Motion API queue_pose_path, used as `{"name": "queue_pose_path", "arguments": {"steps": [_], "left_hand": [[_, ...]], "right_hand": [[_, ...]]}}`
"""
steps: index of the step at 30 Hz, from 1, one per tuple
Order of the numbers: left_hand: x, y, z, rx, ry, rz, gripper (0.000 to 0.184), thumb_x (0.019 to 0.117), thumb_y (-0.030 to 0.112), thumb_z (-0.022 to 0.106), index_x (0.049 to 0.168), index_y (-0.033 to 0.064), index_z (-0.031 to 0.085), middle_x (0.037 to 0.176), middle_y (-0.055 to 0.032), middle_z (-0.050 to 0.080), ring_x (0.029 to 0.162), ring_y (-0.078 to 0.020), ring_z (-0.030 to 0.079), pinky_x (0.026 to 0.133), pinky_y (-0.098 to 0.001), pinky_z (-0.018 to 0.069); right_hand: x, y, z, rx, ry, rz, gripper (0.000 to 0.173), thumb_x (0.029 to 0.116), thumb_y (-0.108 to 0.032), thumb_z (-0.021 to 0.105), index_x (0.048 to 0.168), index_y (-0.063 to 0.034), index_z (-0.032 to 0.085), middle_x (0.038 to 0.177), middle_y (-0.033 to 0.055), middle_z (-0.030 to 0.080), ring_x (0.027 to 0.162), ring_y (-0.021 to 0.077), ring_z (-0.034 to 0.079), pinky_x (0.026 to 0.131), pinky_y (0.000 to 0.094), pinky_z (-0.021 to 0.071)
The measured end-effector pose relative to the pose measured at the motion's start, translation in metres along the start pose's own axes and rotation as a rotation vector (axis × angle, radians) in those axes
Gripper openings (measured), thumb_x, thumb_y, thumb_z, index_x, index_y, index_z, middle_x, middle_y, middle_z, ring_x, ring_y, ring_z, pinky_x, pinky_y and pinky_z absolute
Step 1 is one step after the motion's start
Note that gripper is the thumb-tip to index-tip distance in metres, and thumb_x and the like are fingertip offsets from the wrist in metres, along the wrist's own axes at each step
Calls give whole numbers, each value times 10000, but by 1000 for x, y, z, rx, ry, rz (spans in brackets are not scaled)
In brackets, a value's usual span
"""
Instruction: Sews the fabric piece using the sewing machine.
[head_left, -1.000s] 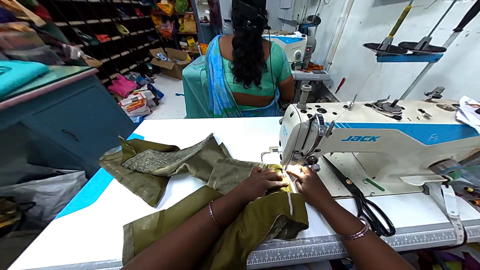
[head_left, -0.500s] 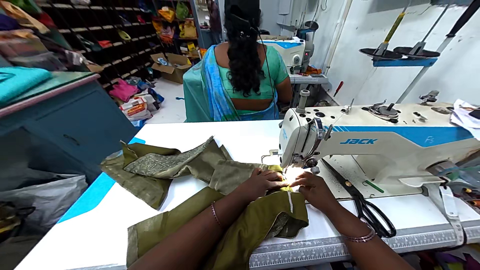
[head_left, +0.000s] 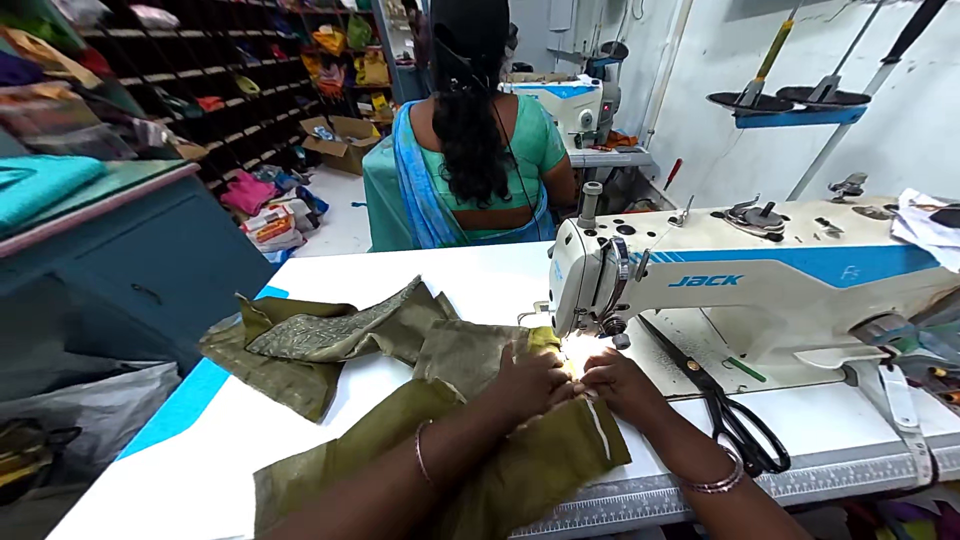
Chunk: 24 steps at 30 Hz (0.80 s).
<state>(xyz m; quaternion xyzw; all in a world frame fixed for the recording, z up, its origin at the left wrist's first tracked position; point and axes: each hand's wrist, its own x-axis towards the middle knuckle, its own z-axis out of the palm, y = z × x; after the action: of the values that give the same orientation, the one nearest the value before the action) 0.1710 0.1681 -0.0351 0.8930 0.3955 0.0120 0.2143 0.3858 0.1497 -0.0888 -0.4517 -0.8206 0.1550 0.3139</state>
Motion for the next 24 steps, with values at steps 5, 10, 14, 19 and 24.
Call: {"name": "queue_pose_path", "arguments": {"steps": [5, 10, 14, 19, 24], "left_hand": [[-10, 0, 33, -68, 107, -67, 412, 1050, 103, 536, 1455, 162, 585, 1577, -63, 476, 1538, -313, 305, 1127, -800, 66], [-9, -24, 32, -67, 216, 137, 368, 1028, 58, 565, 1372, 142, 664, 1478, -90, 579, 1458, -347, 439, 1100, -824, 133], [-5, -30, 30, -72, 214, 179, 355, 1017, 42, 576, 1333, 153, 693, 1455, -97, 589, 1450, -360, 442, 1094, -833, 131], [1, -35, 24, -82, 201, 186, 367, 1002, 21, 594, 1323, 158, 704, 1455, -114, 589, 1453, -370, 437, 1111, -818, 120], [6, -39, 10, -100, 142, 189, 377, 1026, 2, 540, 1324, 160, 707, 1470, -116, 577, 1468, -378, 411, 1130, -800, 100]], "right_hand": [[-3, 1, 1, -42, 9, -82, 220, 864, 61, 625, 899, -54, 809, 879, 95, 710, 921, 286, 660, 846, 468, 538], [-6, 3, 1, -33, 46, -179, 236, 830, 42, 599, 850, -67, 807, 834, 69, 711, 873, 261, 674, 854, 458, 540], [-6, 4, 1, -51, 60, -197, 225, 826, 29, 592, 835, -55, 800, 826, 73, 709, 864, 262, 677, 863, 454, 544], [-6, 6, 3, -101, 61, -207, 222, 845, -2, 578, 850, -52, 795, 827, 62, 710, 860, 239, 691, 929, 450, 543], [-4, 4, 4, -119, 50, -133, 223, 862, 26, 592, 896, -51, 799, 852, 77, 708, 887, 276, 676, 842, 451, 552]]}}
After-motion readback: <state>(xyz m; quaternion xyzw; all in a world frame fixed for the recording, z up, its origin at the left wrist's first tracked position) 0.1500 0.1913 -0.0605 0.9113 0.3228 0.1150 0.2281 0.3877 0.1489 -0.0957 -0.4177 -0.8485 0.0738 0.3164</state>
